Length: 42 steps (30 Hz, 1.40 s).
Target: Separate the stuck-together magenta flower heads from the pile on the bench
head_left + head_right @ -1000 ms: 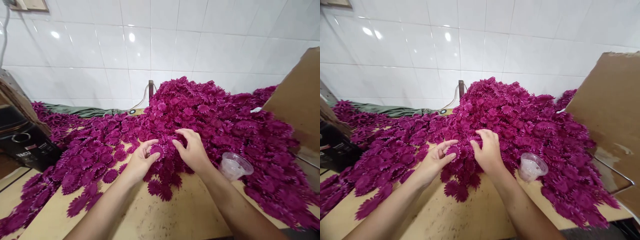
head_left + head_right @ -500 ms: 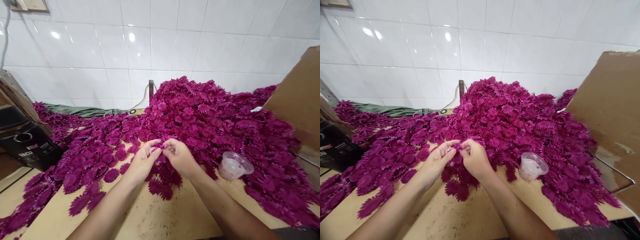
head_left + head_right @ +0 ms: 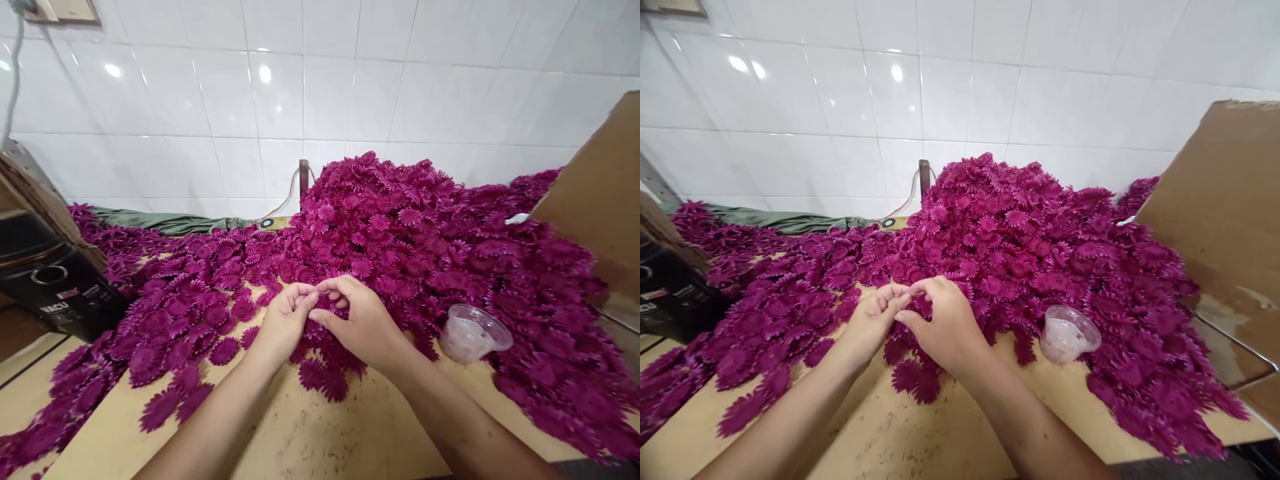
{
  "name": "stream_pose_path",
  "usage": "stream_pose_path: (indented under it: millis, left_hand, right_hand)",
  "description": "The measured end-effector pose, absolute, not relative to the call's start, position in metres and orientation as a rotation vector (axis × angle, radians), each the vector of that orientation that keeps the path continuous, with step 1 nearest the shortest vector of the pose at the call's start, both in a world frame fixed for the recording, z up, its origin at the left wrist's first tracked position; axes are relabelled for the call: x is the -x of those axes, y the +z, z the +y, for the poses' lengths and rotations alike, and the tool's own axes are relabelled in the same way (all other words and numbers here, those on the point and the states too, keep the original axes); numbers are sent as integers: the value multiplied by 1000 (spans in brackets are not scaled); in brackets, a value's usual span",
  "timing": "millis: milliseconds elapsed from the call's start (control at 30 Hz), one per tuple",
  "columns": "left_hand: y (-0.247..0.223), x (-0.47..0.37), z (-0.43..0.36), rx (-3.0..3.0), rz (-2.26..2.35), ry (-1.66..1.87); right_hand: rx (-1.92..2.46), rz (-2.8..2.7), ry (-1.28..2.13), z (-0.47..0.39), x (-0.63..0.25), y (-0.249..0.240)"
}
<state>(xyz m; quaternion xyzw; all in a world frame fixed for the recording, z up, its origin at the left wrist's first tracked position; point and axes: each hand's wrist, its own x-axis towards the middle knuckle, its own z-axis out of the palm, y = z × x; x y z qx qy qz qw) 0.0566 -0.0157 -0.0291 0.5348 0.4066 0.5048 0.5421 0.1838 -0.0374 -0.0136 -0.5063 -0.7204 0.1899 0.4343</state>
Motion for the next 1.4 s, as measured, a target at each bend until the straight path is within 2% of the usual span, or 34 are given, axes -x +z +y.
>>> stream_pose_path:
  millis: [167, 267, 500, 667, 733, 867, 933, 1233, 1400]
  left_hand:
    - [-30, -56, -17, -1200, 1016, 1242]
    - [-27, -55, -23, -1243, 997, 1212]
    - [-23, -46, -27, -1260, 1003, 1068]
    - [-30, -44, -19, -1216, 1032, 1050]
    - [-32, -46, -17, -1207, 1028, 1065]
    - [-31, -48, -18, -1230, 1034, 1127]
    - [-30, -48, -20, -1262, 1010, 1100]
    - [-33, -39, -25, -1339, 977, 1092]
    - [-29, -42, -26, -1507, 1042, 1140]
  right_hand:
    - [1277, -1674, 757, -33, -176, -25]
    - [1216, -1651, 755, -29, -177, -27]
    - [1477, -1399, 245, 1, -219, -23]
    - [1360, -1606, -5, -10, -219, -17]
    - [1290, -1719, 100, -22, -204, -14]
    - [1193, -1836, 568, -33, -178, -16]
    - [1155, -1808, 692, -31, -175, -20]
    - [1296, -1384, 785, -6, -206, -30]
    - [1240, -1401, 860, -10, -207, -29]
